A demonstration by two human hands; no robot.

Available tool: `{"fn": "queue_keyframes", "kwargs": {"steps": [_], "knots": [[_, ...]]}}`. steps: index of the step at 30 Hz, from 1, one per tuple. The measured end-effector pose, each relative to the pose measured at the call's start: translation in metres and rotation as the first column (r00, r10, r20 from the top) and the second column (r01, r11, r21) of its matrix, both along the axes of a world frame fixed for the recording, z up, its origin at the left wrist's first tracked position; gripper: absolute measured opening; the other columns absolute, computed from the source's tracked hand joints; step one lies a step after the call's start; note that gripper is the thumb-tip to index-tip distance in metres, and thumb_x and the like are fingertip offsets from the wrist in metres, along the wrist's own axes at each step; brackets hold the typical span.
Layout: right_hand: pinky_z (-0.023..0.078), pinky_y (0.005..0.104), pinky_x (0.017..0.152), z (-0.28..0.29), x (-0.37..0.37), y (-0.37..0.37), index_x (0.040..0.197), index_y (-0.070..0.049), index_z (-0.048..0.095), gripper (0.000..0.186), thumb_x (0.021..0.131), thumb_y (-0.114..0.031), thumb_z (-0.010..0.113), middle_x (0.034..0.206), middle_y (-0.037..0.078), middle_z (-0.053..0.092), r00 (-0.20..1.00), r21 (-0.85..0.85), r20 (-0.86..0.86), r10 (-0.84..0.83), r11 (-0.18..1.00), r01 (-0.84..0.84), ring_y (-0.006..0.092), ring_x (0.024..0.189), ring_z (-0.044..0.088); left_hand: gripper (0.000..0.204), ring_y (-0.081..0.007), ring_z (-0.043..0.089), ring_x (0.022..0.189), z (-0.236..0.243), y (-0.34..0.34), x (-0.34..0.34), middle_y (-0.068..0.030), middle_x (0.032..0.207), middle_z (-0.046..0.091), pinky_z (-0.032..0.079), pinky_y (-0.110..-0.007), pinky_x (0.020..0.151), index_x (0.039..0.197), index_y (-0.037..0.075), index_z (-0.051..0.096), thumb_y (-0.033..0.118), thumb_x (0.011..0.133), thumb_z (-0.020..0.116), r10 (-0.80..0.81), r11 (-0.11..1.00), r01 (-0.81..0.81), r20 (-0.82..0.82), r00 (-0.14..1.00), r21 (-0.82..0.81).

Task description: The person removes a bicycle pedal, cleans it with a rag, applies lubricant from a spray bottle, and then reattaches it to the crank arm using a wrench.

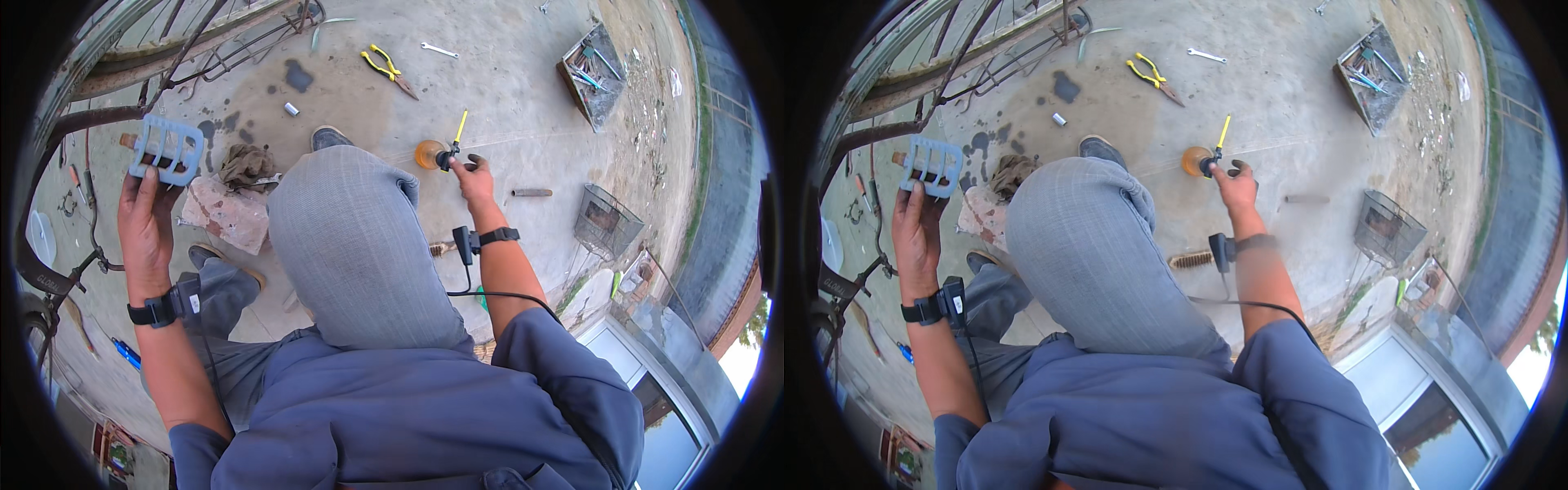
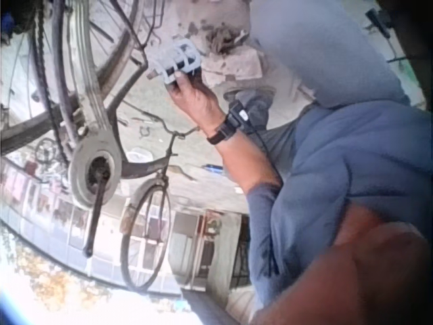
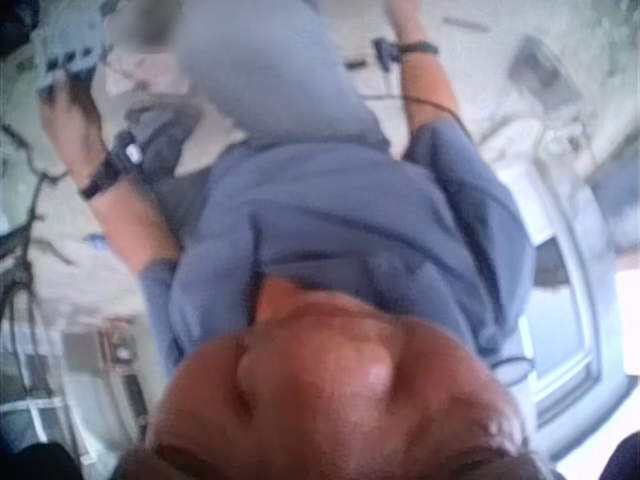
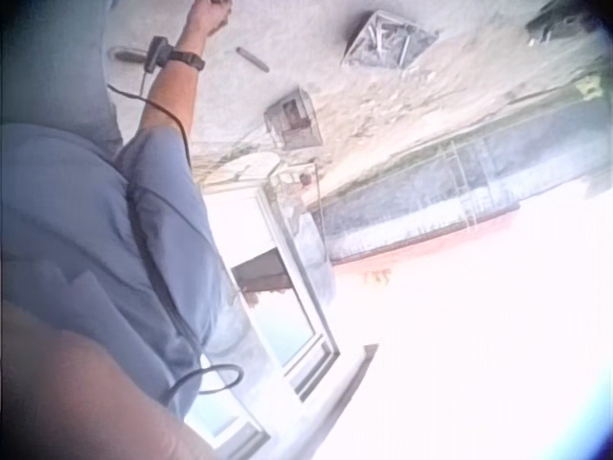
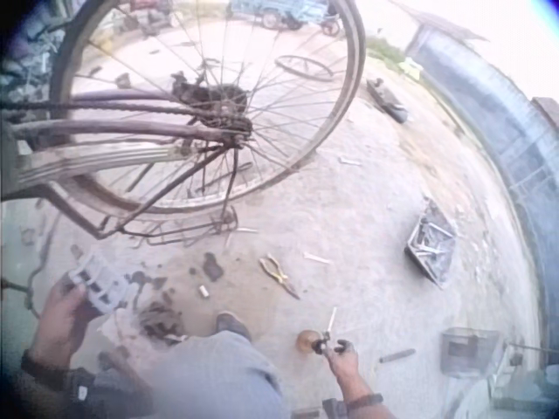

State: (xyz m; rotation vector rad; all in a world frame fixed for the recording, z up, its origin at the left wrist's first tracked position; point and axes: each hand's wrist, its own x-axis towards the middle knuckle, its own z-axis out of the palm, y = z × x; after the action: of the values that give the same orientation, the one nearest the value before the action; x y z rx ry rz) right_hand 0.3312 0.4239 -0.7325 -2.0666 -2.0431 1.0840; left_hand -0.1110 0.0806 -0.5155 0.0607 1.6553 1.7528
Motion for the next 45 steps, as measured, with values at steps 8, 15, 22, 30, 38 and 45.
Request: {"fn": "queue_keyframes", "kwargs": {"steps": [8,15,22,30,38,45], "knots": [[0.055,0.0325,0.065,-0.021,-0.036,0.003,0.129,0.001,0.057,0.064,0.082,-0.037,0.077,0.084,0.013,0.071,0.979,-0.034,0.16,0.129,0.992,-0.125,0.0199,0.07,0.069,0.036,-0.0213,0.061,0.114,0.013,-0.037,0.023,-0.0091,0.128,0.062,0.047,-0.043,0.101,0.133,0.003,0.053,0.02,0.102,0.058,0.042,0.999,-0.043,-0.009,0.999,-0.03],[0.053,0.03,0.063,0.086,-0.108,0.045,0.103,0.002,0.069,0.036,0.084,-0.029,0.075,0.077,0.008,0.069,0.931,-0.013,-0.291,0.221,0.972,-0.235,0.0146,0.064,0.066,0.032,-0.0198,0.064,0.108,0.035,-0.056,0.032,-0.0081,0.123,0.065,0.05,-0.04,0.097,0.13,0.003,0.056,0.018,0.101,0.059,0.115,0.993,-0.114,-0.032,0.993,0.021],[0.049,0.0237,0.066,0.314,-0.226,0.024,0.112,0.002,0.068,0.033,0.088,-0.019,0.078,0.087,0.002,0.068,0.49,0.188,-0.68,0.546,0.776,-0.602,0.0082,0.074,0.06,0.037,-0.0203,0.061,0.115,0.058,-0.073,0.036,-0.0084,0.126,0.063,0.048,-0.039,0.102,0.134,0.002,0.052,0.016,0.1,0.057,0.152,0.971,-0.141,-0.045,0.987,0.195],[0.048,0.0238,0.065,0.447,-0.306,-0.117,0.109,0.001,0.067,0.032,0.088,-0.021,0.078,0.084,0.002,0.066,0.209,0.304,-0.698,0.685,0.547,-0.78,0.0083,0.074,0.059,0.03,-0.019,0.065,0.11,0.082,-0.084,0.067,-0.0045,0.119,0.066,0.053,-0.041,0.093,0.128,0.012,0.056,0.028,0.103,0.055,0.218,0.798,-0.31,0.231,0.948,0.518],[0.046,0.0219,0.066,0.451,-0.342,-0.242,0.11,0.0,0.067,0.03,0.09,-0.02,0.075,0.084,-0.002,0.064,0.077,0.303,-0.66,0.747,0.36,-0.882,0.0053,0.074,0.057,0.038,-0.0198,0.065,0.11,0.104,-0.113,0.082,-0.0044,0.126,0.06,0.058,-0.043,0.088,0.135,0.013,0.045,0.033,0.103,0.055,0.287,0.751,-0.395,0.277,0.917,0.53],[0.047,0.0226,0.078,0.45,-0.352,-0.287,0.112,0.004,0.064,0.033,0.089,-0.019,0.072,0.095,0.003,0.063,0.006,0.393,-0.745,0.667,0.446,-0.804,0.0074,0.086,0.057,0.041,-0.02,0.065,0.11,0.113,-0.134,0.082,-0.0053,0.126,0.06,0.061,-0.042,0.085,0.136,0.013,0.044,0.033,0.102,0.056,0.238,0.655,-0.401,0.329,0.914,0.64]]}}
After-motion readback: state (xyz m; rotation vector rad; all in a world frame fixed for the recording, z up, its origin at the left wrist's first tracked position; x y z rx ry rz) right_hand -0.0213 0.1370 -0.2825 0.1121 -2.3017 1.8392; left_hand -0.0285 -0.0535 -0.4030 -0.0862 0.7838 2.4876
